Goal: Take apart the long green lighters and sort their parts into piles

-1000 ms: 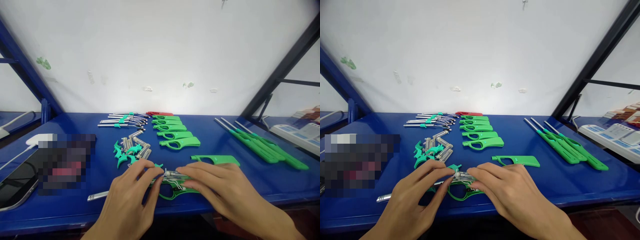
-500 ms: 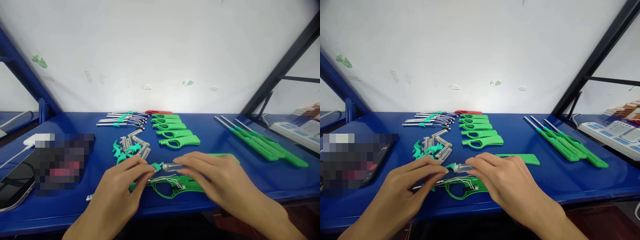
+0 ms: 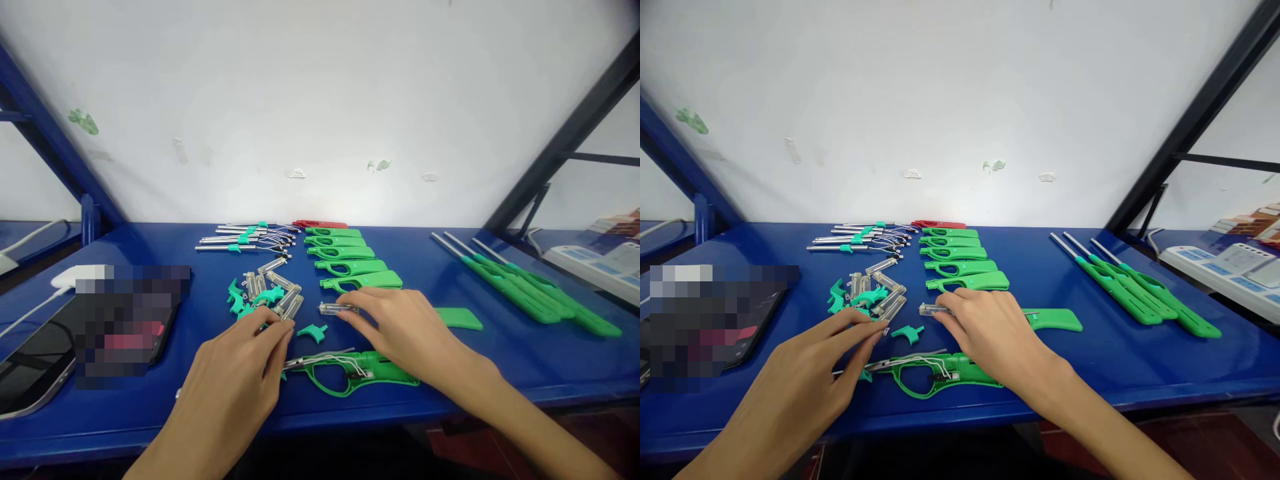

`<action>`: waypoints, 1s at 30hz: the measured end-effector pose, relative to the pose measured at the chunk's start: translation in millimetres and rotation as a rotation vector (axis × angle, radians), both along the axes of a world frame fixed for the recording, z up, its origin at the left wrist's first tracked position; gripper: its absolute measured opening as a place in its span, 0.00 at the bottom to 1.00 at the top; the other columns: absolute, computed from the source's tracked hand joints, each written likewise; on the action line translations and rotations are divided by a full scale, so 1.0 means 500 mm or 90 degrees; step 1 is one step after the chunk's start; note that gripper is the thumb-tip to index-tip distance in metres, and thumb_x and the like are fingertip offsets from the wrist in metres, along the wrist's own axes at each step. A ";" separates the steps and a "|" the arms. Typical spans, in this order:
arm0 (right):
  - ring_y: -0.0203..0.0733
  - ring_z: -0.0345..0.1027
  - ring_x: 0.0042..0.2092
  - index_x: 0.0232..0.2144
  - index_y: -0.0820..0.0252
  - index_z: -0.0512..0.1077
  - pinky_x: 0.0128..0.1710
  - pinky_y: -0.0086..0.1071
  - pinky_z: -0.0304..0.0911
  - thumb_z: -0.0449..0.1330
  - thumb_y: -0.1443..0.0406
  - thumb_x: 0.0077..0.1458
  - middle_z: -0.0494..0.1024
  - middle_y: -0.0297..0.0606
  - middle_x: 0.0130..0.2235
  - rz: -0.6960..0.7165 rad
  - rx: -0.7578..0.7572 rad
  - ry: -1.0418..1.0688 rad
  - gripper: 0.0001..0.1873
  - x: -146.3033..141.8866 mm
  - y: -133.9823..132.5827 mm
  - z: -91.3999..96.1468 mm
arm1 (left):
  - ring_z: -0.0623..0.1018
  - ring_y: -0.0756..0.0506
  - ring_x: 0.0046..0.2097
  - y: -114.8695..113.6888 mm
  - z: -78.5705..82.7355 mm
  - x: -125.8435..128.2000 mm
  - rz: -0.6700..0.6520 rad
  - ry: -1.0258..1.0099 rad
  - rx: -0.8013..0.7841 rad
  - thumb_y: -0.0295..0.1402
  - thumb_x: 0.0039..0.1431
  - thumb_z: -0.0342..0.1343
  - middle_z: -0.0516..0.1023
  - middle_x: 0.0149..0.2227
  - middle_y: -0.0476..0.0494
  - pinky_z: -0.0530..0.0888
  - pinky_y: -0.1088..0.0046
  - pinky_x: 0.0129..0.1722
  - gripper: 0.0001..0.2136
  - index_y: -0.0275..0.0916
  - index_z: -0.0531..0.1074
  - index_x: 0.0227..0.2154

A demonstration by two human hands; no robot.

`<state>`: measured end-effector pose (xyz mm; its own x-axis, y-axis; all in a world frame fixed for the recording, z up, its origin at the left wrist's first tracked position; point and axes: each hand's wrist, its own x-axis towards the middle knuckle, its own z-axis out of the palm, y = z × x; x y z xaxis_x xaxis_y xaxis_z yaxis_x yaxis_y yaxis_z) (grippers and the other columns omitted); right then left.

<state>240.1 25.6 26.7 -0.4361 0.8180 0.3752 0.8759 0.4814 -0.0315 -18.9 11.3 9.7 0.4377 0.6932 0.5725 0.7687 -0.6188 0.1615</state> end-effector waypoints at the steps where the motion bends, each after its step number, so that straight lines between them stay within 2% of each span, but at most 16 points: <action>1: 0.48 0.87 0.39 0.47 0.54 0.84 0.33 0.34 0.73 0.62 0.58 0.74 0.90 0.39 0.42 -0.001 0.000 0.000 0.11 0.004 -0.002 -0.002 | 0.87 0.43 0.37 -0.005 0.003 -0.001 -0.010 -0.002 -0.002 0.30 0.76 0.49 0.86 0.42 0.45 0.79 0.70 0.29 0.15 0.43 0.83 0.45; 5: 0.51 0.87 0.43 0.54 0.54 0.82 0.38 0.38 0.77 0.62 0.57 0.74 0.89 0.41 0.50 -0.004 0.006 0.016 0.14 0.028 -0.027 -0.002 | 0.87 0.39 0.42 -0.023 0.009 -0.013 -0.074 0.019 -0.002 0.34 0.77 0.51 0.85 0.43 0.43 0.82 0.66 0.34 0.14 0.43 0.83 0.49; 9: 0.50 0.86 0.46 0.54 0.48 0.82 0.43 0.40 0.79 0.62 0.47 0.72 0.88 0.37 0.51 0.019 -0.044 0.088 0.19 0.056 -0.085 -0.003 | 0.85 0.39 0.40 -0.030 0.000 -0.025 -0.114 0.056 -0.005 0.29 0.77 0.49 0.85 0.41 0.45 0.83 0.60 0.41 0.15 0.44 0.82 0.47; 11: 0.50 0.86 0.43 0.54 0.46 0.81 0.41 0.40 0.79 0.63 0.45 0.69 0.87 0.36 0.51 0.027 -0.071 0.080 0.20 0.067 -0.113 -0.012 | 0.84 0.40 0.37 -0.030 -0.004 -0.027 -0.120 0.065 -0.016 0.27 0.76 0.47 0.84 0.40 0.46 0.82 0.59 0.40 0.16 0.46 0.81 0.46; 13: 0.48 0.86 0.41 0.55 0.43 0.80 0.38 0.40 0.78 0.63 0.48 0.71 0.86 0.35 0.52 0.027 -0.099 0.058 0.17 0.073 -0.130 -0.022 | 0.84 0.41 0.35 -0.030 -0.004 -0.027 -0.118 0.062 -0.023 0.27 0.77 0.46 0.83 0.41 0.47 0.81 0.62 0.36 0.15 0.47 0.79 0.45; 15: 0.46 0.85 0.39 0.55 0.41 0.79 0.37 0.39 0.78 0.62 0.52 0.73 0.84 0.33 0.52 0.024 -0.121 0.058 0.13 0.076 -0.136 -0.031 | 0.83 0.42 0.34 -0.033 -0.002 -0.025 -0.120 0.052 -0.041 0.28 0.78 0.45 0.82 0.42 0.46 0.80 0.66 0.32 0.14 0.46 0.77 0.46; 18: 0.44 0.84 0.40 0.54 0.41 0.79 0.38 0.38 0.77 0.61 0.52 0.73 0.83 0.33 0.51 0.023 -0.134 0.082 0.12 0.077 -0.132 -0.034 | 0.82 0.46 0.31 -0.039 0.002 -0.020 -0.128 0.034 -0.070 0.28 0.79 0.44 0.80 0.45 0.45 0.79 0.71 0.29 0.13 0.45 0.75 0.48; 23: 0.44 0.83 0.39 0.53 0.43 0.79 0.37 0.38 0.76 0.61 0.51 0.73 0.82 0.33 0.50 0.017 -0.148 0.100 0.13 0.075 -0.128 -0.033 | 0.84 0.46 0.37 -0.045 -0.001 -0.008 -0.134 0.004 -0.075 0.27 0.79 0.46 0.79 0.49 0.45 0.81 0.71 0.36 0.15 0.47 0.73 0.58; 26: 0.44 0.83 0.40 0.53 0.42 0.79 0.38 0.37 0.76 0.60 0.50 0.73 0.82 0.33 0.51 0.011 -0.159 0.100 0.13 0.073 -0.130 -0.032 | 0.84 0.46 0.39 -0.044 0.002 0.002 -0.150 -0.035 -0.088 0.27 0.78 0.48 0.79 0.47 0.46 0.81 0.71 0.38 0.13 0.47 0.74 0.54; 30: 0.44 0.83 0.41 0.54 0.41 0.78 0.38 0.38 0.76 0.59 0.49 0.74 0.82 0.31 0.51 0.010 -0.169 0.097 0.13 0.073 -0.129 -0.032 | 0.82 0.47 0.36 -0.046 0.014 0.013 -0.159 -0.060 -0.085 0.25 0.76 0.49 0.78 0.43 0.48 0.79 0.72 0.36 0.11 0.46 0.74 0.49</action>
